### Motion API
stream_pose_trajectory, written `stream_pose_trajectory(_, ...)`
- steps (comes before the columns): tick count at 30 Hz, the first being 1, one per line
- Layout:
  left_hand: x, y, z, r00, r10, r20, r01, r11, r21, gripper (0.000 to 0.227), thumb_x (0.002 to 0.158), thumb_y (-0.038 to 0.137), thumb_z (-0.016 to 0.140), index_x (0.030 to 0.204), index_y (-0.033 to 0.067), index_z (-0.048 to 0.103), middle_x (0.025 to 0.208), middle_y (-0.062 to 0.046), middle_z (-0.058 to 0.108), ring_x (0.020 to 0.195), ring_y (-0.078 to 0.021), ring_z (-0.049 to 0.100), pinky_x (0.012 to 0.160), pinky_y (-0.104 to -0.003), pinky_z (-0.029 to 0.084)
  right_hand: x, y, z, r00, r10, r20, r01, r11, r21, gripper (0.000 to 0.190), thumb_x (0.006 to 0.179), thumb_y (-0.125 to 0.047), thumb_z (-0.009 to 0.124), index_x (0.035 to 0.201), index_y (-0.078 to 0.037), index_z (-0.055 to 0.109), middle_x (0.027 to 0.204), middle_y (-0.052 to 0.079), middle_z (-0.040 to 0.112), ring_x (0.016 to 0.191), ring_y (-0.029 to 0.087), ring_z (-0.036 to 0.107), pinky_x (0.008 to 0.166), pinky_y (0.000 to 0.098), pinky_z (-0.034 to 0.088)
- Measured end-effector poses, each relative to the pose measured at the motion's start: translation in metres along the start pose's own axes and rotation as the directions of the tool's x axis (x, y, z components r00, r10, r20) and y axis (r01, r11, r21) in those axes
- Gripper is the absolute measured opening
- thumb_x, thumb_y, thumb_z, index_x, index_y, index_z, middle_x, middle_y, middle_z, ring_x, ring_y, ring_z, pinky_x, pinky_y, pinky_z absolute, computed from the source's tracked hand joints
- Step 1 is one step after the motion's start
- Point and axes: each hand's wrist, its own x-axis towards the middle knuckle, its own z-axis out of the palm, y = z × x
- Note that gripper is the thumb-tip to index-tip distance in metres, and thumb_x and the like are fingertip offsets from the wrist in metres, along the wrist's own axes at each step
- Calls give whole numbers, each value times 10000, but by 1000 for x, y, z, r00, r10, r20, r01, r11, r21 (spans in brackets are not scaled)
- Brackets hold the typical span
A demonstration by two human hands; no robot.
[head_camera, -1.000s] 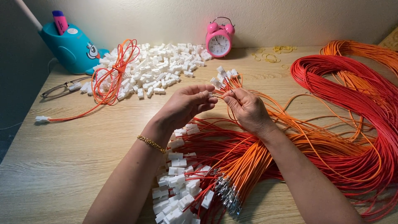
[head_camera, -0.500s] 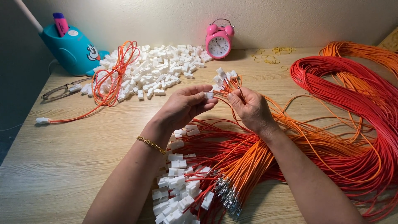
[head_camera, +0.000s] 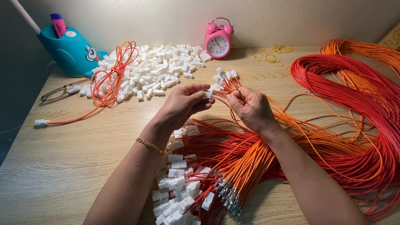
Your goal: The person inserts the stripped ends of red and orange wires into white plastic connectors. They repeatedly pick up a connector and a wire, push the wire into the connector, and place the assembled unit on the table. The task continues throughout the video with a steady rhythm.
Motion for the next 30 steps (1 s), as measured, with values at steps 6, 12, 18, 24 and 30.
stream_pose_trajectory(6,-3,1,5,1000,9,-9,-9,1000,12,299,928,-13,565,1222,-58,596,1005,-191,649,858,-311,713,796,-431,634,0,-5,0,1000,-18,-2,18,999,-26,133,886,-185,692,789,-94,692,515,94,494,541,221,526,573,355,472)
stream_pose_trajectory(12,-5,1,12,1000,24,10,-25,993,114,281,902,14,615,1177,-44,637,1002,-189,682,871,-292,714,806,-442,623,-2,-10,0,999,-34,0,34,999,10,136,878,-177,697,765,-101,685,498,89,481,530,224,520,565,346,464)
stream_pose_trajectory(18,1,-3,7,999,42,17,-44,985,166,276,896,34,637,1165,-28,653,984,-174,695,861,-273,717,798,-430,626,-2,-11,-1,999,-51,6,51,998,28,118,859,-133,694,751,-93,673,495,63,464,536,185,512,571,327,463)
stream_pose_trajectory(24,2,-1,7,997,69,25,-74,956,285,266,896,40,649,1158,2,666,942,-154,702,827,-223,716,757,-367,631,-3,-19,-1,1000,17,21,-18,1000,20,103,839,-139,713,749,-97,686,478,57,446,510,184,492,547,315,447)
stream_pose_trajectory(30,0,0,9,998,53,37,-62,951,302,243,896,26,639,1135,0,673,924,-156,703,815,-226,719,735,-351,634,-2,-18,-1,993,107,39,-111,986,120,78,848,-160,701,778,-126,704,501,-38,414,554,84,441,558,237,405)
